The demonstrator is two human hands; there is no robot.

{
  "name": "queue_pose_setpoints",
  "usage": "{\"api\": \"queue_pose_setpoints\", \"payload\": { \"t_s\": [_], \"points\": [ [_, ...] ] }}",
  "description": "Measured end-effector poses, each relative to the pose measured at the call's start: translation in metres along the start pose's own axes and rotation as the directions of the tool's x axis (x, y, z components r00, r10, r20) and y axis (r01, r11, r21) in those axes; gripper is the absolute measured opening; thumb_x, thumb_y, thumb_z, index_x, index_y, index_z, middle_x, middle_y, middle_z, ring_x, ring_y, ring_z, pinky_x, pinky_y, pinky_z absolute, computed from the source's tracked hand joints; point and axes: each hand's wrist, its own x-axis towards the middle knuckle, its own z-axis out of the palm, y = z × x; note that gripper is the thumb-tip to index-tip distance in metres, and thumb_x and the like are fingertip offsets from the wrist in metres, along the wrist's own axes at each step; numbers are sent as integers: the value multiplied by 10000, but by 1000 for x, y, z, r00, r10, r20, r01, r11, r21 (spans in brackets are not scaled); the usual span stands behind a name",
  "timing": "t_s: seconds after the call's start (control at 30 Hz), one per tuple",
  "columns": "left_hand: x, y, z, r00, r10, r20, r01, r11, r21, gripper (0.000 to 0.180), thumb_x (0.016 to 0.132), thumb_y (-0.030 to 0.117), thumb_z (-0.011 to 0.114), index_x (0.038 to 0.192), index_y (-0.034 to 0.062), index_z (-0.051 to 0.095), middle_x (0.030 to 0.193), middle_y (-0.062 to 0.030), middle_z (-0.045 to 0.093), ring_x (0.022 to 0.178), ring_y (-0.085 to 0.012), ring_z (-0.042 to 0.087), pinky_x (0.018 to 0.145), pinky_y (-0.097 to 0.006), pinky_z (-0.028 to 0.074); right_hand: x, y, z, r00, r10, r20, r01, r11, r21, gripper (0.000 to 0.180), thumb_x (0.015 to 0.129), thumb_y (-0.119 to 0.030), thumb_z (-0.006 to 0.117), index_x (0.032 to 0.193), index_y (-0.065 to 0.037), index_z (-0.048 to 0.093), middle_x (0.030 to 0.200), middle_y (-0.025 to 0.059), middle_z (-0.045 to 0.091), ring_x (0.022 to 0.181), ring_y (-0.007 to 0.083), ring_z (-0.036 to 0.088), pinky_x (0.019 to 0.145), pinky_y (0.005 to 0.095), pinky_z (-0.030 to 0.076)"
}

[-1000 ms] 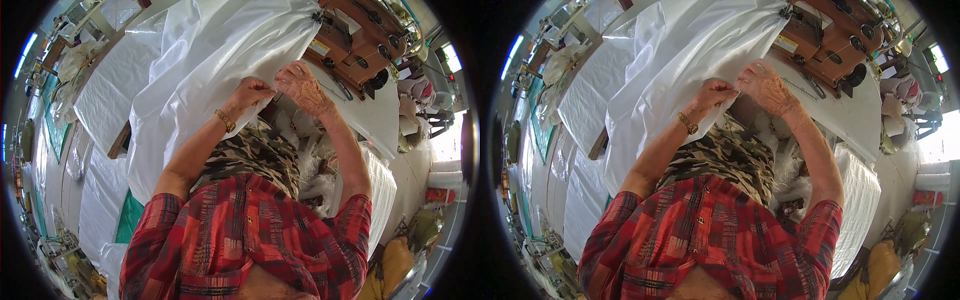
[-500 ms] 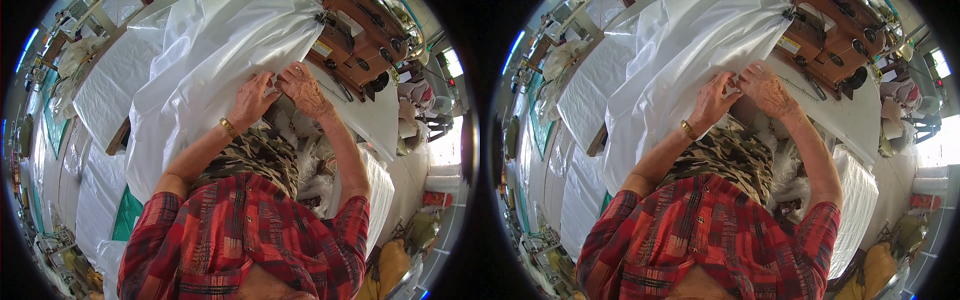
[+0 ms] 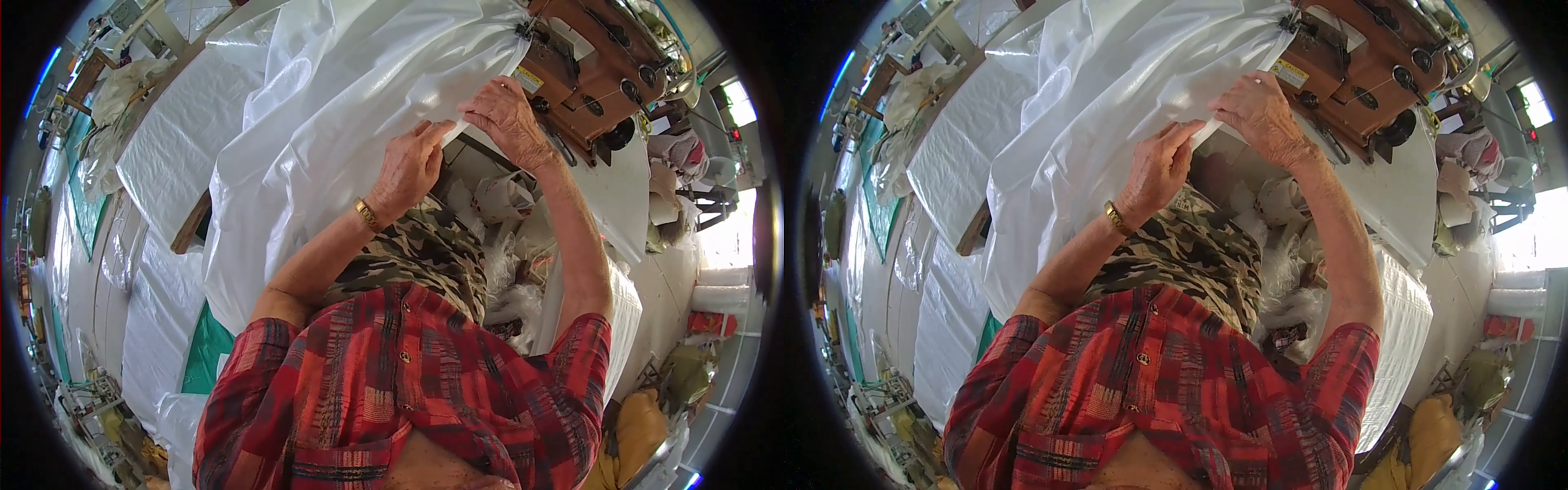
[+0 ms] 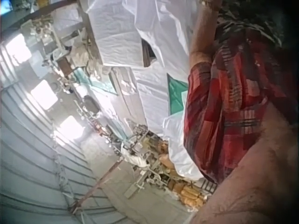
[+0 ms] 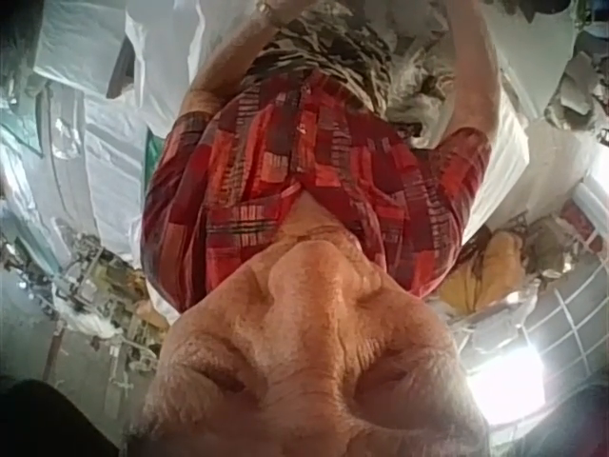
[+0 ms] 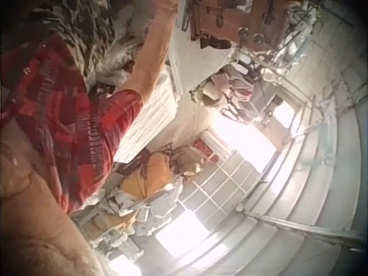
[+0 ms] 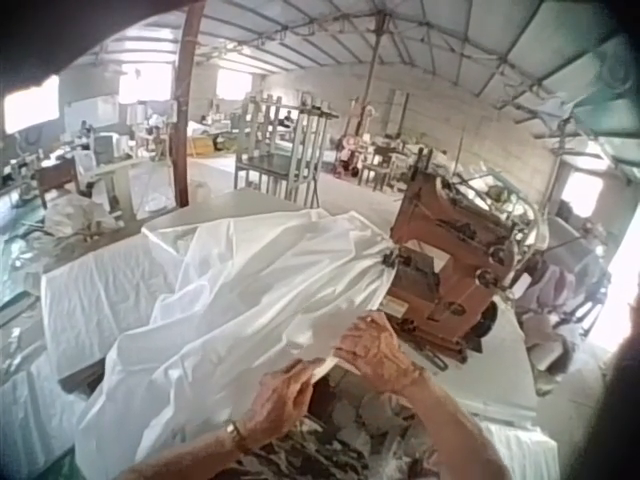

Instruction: Sewing and folding large white woven plastic bags using an industrial sewing machine.

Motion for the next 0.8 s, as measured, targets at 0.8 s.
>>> {"api": "queue_pose_setpoints", "payload": {
  "t_s": [0.8],
  "points": [
    [27, -24, 17, 951, 215, 221, -250, 957, 145, 198, 748, 36, 591, 943, 61, 613, 817, -110, 633, 662, -330, 611, 577, -406, 488, -6, 53, 25, 888, 120, -444, -263, 925, -275, 328, 742, -205, 763, 997, -97, 587, 1122, 37, 587, 1111, 244, 522, 1039, 473, 329]
  ]
}}
